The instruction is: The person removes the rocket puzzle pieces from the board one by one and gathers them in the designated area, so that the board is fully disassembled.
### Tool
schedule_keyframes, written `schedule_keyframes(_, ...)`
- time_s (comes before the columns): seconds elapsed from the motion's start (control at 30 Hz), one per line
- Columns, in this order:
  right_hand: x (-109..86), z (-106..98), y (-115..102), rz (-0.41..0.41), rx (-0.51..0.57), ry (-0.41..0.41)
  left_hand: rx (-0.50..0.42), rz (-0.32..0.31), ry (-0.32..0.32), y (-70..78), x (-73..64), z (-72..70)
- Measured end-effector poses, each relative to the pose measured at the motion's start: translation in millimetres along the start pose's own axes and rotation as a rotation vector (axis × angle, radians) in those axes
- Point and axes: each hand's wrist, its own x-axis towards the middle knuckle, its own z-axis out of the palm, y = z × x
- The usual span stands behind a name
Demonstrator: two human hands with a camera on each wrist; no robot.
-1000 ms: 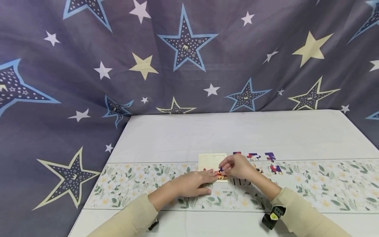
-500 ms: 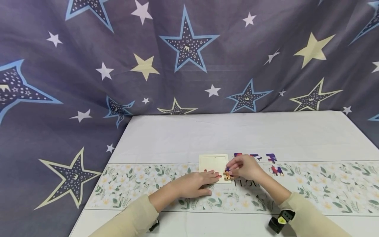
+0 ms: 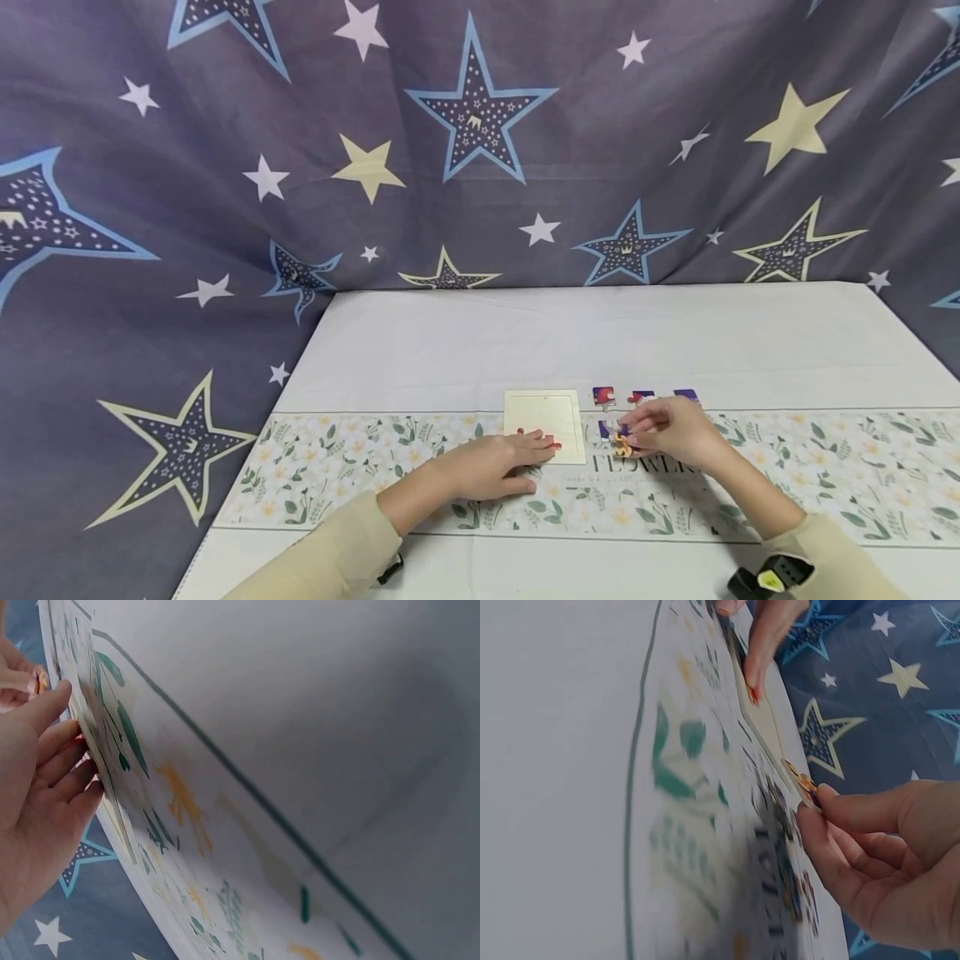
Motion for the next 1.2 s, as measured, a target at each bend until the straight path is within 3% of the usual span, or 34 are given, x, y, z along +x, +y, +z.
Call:
schedule_keyframes(0.23,-23.9,-25,19,0.052,0.011,-0.001,-0.007,-0.001,-0.008,1.1,-0.7,-0.5)
schedule_keyframes(0.6,-54.7,-61,47,0.113,-0.109,-0.008,-0.005,0.007,0.002,-0.1,-0.9,0.8)
schedule_keyframes(0.73,-58.1,-64,53,0.132,-0.204,0.031,-0.019,0.006,0.023,0.5,-0.6,1.3)
schedule_keyframes(1.0,-58.7,-57,55,0.031,-0.274,0.065,-0.118,-0.068,0.074,7.8,4.9,-1.3)
schedule_keyframes(1.2,-58.8,-49,49,-0.024,-0.409,0.16,-0.257,-0.085,0.118,4.6,3.7,-2.6)
